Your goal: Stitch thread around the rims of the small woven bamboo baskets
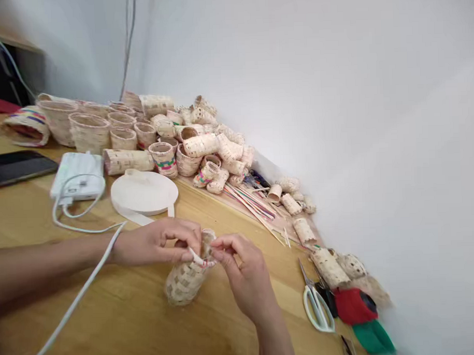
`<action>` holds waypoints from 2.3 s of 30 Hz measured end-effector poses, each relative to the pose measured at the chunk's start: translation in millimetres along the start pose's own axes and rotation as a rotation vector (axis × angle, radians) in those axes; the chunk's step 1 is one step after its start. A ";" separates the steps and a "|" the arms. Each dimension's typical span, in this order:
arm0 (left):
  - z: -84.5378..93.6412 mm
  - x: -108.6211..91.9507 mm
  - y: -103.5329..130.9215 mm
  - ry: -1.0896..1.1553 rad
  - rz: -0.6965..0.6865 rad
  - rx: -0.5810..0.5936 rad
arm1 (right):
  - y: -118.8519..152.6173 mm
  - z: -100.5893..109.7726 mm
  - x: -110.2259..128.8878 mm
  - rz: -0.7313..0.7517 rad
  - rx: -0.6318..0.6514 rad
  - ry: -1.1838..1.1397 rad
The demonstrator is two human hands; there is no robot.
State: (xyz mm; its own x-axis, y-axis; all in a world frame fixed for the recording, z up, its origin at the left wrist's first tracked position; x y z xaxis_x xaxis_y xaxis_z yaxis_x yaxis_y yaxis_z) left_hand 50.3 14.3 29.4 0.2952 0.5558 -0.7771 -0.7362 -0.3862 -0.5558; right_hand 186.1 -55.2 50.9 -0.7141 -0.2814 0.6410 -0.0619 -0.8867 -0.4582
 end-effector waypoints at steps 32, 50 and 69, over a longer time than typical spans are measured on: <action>11.6 -10.4 4.6 -0.372 -0.109 -0.446 | 24.5 -26.6 34.7 0.465 -0.172 -0.236; 0.8 -20.3 11.6 -0.924 -0.474 -0.310 | 5.9 -14.0 -21.8 -0.293 -0.460 -0.582; -26.9 -11.4 15.0 -1.136 -0.519 -0.131 | 0.9 -42.1 -36.8 -0.443 -0.365 -0.622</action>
State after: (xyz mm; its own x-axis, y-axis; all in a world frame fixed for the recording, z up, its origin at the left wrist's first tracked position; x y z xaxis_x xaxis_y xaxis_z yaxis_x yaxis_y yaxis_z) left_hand 52.3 -17.6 21.9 -0.2069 0.9580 0.1984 -0.6058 0.0338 -0.7949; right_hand 182.9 -30.2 1.0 -0.0634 -0.1813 0.9814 -0.5431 -0.8187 -0.1864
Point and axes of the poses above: each hand's wrist, its own y-axis away from the middle knuckle, its own z-axis out of the back of the hand, x = y × z, the point moved 6 cm from there along -y, towards the middle knuckle, and after that the axes turned 11 degrees about -x, right-handed, at the moved point
